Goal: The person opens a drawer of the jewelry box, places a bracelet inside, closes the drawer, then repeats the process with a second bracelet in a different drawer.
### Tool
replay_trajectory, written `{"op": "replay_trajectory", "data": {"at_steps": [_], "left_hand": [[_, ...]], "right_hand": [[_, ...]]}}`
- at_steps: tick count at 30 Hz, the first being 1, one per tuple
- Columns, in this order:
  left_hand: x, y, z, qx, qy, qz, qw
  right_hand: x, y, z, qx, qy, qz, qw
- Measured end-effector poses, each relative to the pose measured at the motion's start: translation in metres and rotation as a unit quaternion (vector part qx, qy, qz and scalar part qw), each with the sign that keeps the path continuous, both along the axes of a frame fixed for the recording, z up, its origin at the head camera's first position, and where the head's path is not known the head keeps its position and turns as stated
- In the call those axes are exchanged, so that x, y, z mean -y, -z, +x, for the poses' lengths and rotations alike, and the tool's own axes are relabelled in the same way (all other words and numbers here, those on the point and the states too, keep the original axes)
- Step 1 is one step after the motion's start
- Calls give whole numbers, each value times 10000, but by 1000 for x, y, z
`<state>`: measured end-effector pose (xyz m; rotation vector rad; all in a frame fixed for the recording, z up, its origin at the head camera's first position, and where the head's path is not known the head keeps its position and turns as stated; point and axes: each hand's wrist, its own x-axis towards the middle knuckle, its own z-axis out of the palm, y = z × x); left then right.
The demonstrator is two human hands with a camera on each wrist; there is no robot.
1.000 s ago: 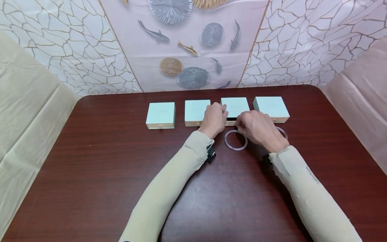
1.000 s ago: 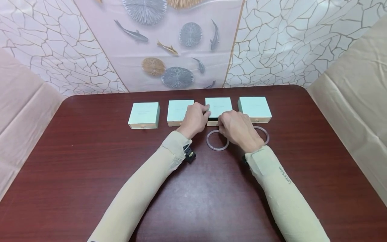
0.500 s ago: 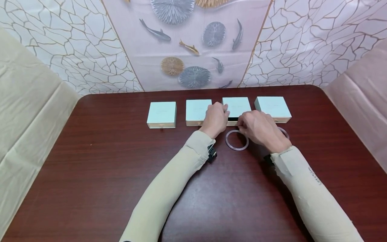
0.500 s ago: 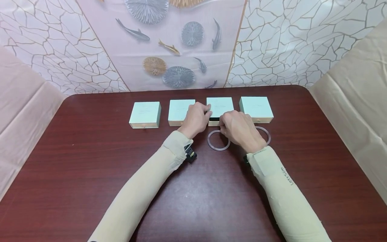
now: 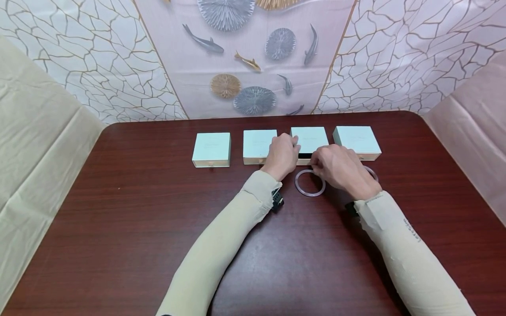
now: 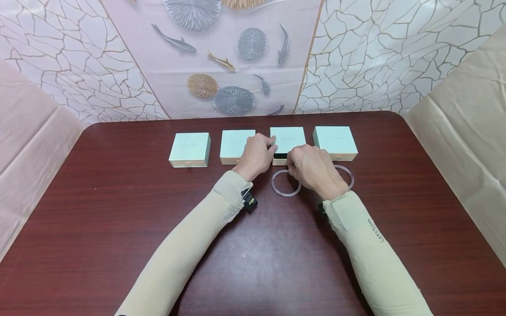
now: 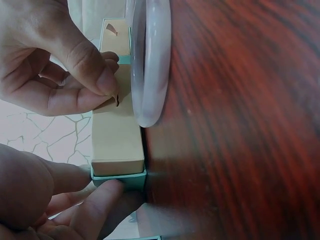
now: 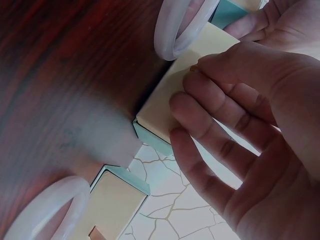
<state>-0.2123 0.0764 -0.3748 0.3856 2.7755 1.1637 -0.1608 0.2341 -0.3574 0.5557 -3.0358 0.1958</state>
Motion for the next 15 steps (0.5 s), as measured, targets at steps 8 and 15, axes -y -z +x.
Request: {"op": "replay_trajectory", "data": {"at_steps": [8, 15], "left_hand": [[1, 0, 1, 67, 18, 63, 10000], [0, 0, 0, 85, 26, -6, 10000]], "right_hand": [[1, 1, 0, -28, 26, 4, 10000], [0, -1, 1, 61, 28, 32, 10000]]}}
